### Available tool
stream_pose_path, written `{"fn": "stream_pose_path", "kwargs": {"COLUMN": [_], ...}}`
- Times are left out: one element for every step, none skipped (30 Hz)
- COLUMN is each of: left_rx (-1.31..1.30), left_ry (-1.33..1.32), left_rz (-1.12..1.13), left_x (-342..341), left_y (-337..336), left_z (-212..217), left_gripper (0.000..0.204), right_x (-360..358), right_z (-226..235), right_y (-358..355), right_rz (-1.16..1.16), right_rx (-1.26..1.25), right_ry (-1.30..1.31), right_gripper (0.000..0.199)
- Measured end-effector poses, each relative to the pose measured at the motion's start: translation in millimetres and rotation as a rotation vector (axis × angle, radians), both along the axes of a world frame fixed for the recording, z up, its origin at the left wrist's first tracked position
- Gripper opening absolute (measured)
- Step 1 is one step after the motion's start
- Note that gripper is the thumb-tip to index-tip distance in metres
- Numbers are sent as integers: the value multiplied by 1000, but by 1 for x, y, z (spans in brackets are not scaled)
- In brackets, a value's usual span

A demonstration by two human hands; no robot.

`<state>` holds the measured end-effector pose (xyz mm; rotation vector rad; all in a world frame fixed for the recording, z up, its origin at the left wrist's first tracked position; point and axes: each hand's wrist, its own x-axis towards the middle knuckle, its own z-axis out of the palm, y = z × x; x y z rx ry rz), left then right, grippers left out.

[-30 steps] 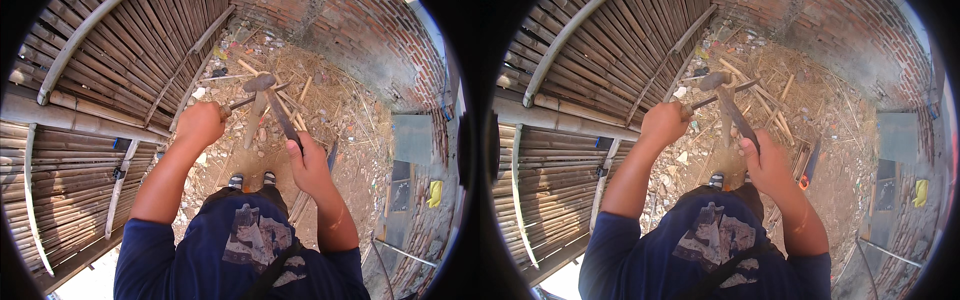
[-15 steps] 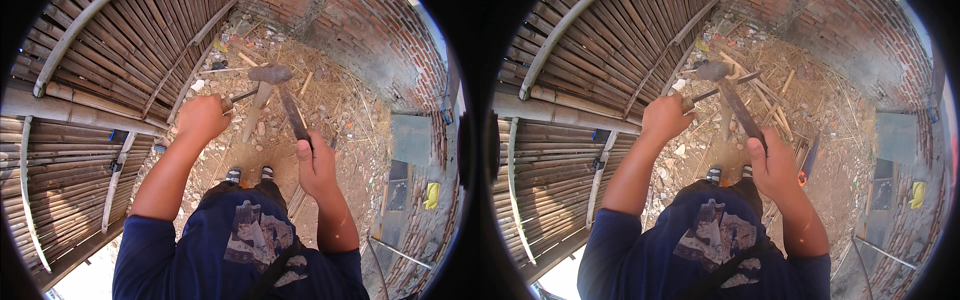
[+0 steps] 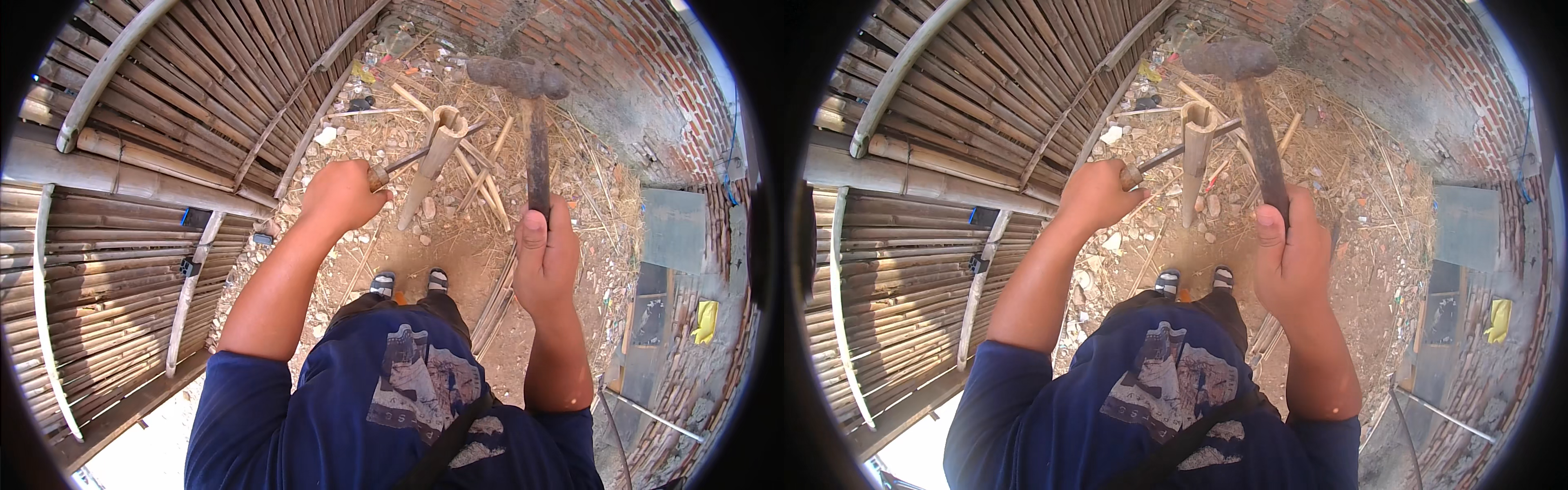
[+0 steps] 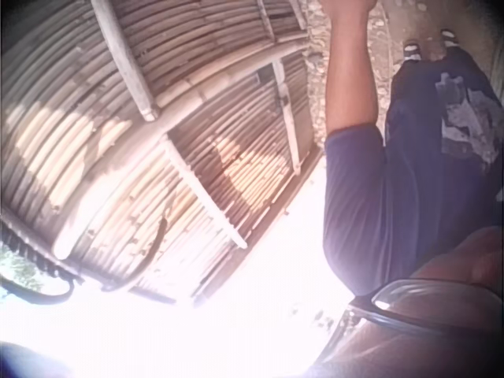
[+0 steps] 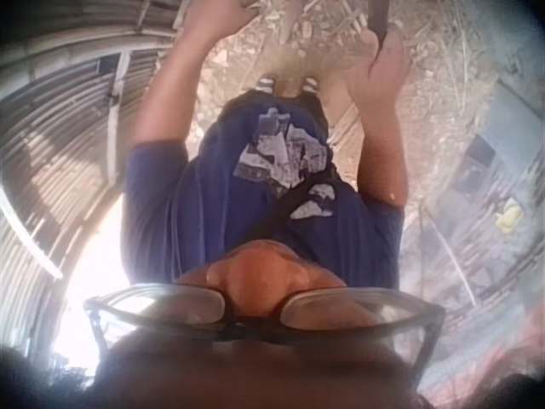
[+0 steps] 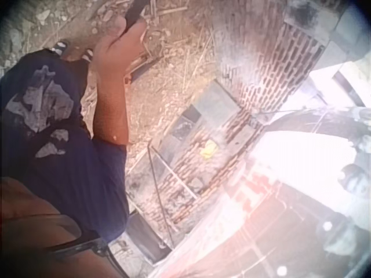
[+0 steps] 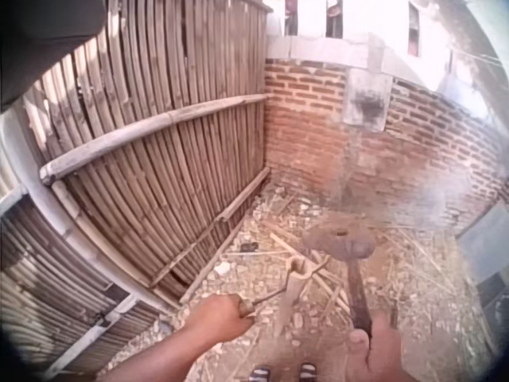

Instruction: The person chisels a hole into a bamboo pole using a metal tool and a hammer, and later uses the hammer to drive a blade into a larger bamboo pole while sitting on the ground.

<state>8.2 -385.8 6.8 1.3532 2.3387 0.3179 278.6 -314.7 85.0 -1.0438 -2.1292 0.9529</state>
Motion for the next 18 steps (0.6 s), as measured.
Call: {"fn": "stream_pose_path", "kwargs": {"left_rx": [10,-4,-18,-33,-31,-28,-27,-21,-15,-2,-7,-11,-11,-8,-6,0,10,20], "left_ry": [9,6,4,5,5,6,5,7,9,11,12,13,14,12,9,9,19,29], "left_rz": [-13,-19,-17,-12,4,20,38,38,39,33,33,34,33,28,20,22,38,52], "left_x": [2,3,5,4,4,2,2,2,2,2,3,4,6,7,7,6,5,3], "left_y": [5,8,10,10,10,10,10,8,6,7,8,9,11,13,16,17,16,14], "left_z": [0,0,0,-1,-2,-3,-5,-6,-4,-2,-2,-2,-2,-1,-3,-3,-6,-11], "left_gripper": [52,52,51,51,50,49,48,47,46,45,44,44,44,43,43,43,43,43], "right_x": [0,-3,-5,-7,-9,-10,-9,-8,-8,-9,-10,-11,-11,-12,-10,-16,-17,-10], "right_z": [-21,-50,-64,-64,-65,-64,-56,-39,-22,-9,-10,-12,-14,-38,-62,-75,-81,-78], "right_y": [-3,-7,-8,-7,-5,-4,0,1,0,-3,-4,-5,-6,-4,-3,-2,-1,1], "right_rz": [-2,3,16,50,82,114,117,122,127,91,66,43,16,-13,6,35,62,83], "right_rx": [54,107,160,104,47,-10,1,2,3,28,54,81,111,192,119,49,-22,-1], "right_ry": [-84,-167,-250,-282,-315,-347,-309,-275,-242,-176,-140,-104,-67,-73,-232,-385,-539,-513], "right_gripper": [31,32,33,34,35,36,37,37,38,38,38,38,39,39,38,38,37,35]}}
